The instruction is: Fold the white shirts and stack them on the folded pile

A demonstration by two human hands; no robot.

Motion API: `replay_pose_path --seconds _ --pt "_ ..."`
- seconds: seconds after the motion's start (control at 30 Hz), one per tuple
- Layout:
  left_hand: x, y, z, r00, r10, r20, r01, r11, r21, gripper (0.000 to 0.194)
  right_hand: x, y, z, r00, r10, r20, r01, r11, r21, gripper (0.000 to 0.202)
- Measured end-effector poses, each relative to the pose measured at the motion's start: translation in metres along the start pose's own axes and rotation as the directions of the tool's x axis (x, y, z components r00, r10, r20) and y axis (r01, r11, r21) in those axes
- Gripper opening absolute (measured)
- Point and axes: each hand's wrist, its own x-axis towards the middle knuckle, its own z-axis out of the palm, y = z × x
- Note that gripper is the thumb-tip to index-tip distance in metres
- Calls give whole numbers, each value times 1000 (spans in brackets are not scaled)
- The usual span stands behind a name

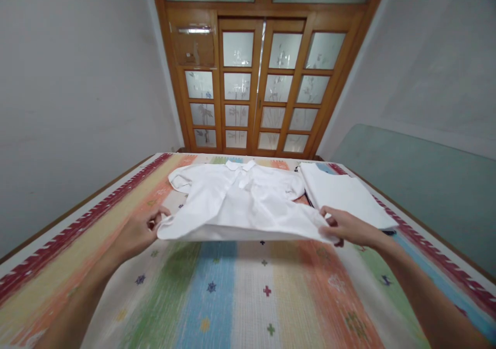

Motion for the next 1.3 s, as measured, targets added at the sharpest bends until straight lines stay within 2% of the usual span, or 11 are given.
replay_pose_path --seconds 0.07,0.17,0.23,0.33,0.47,0.6,0.77,0.97,1.07,1.13,1.3 --pt "-16 -8 10 978 28 205 -49 994 97 30 -4 9 16 995 49 92 -20 957 -291 20" --pt "-36 -15 29 950 49 310 -110 977 183 51 -5 8 44 998 -54 -11 37 806 -591 14" --pt "-46 -15 41 937 99 334 -176 962 208 60 -5 -1 62 982 -189 24 166 789 -592 16" --pt "-54 -10 55 915 177 362 -280 926 253 59 -4 -18 87 913 -377 154 402 773 -491 26" --pt "-59 6 64 840 296 455 -430 874 225 60 2 -32 120 828 -524 199 544 663 -514 33" --pt "-60 21 66 781 374 501 -507 848 157 57 10 -35 152 782 -598 177 576 585 -571 39" --pt "-54 43 66 710 484 512 -600 796 78 68 12 -47 182 745 -662 84 552 540 -635 45" --pt "-42 70 82 633 380 675 -594 797 108 40 18 -57 203 694 -705 150 578 421 -699 12" --pt "-38 75 92 640 296 709 -554 817 159 26 22 -55 198 695 -709 119 575 447 -685 5" --pt "-35 77 97 670 229 706 -509 834 214 30 22 -54 187 697 -717 16 561 531 -635 7" --pt "-16 85 113 824 75 562 -330 869 368 61 14 -57 163 602 -739 -300 642 673 -369 17"
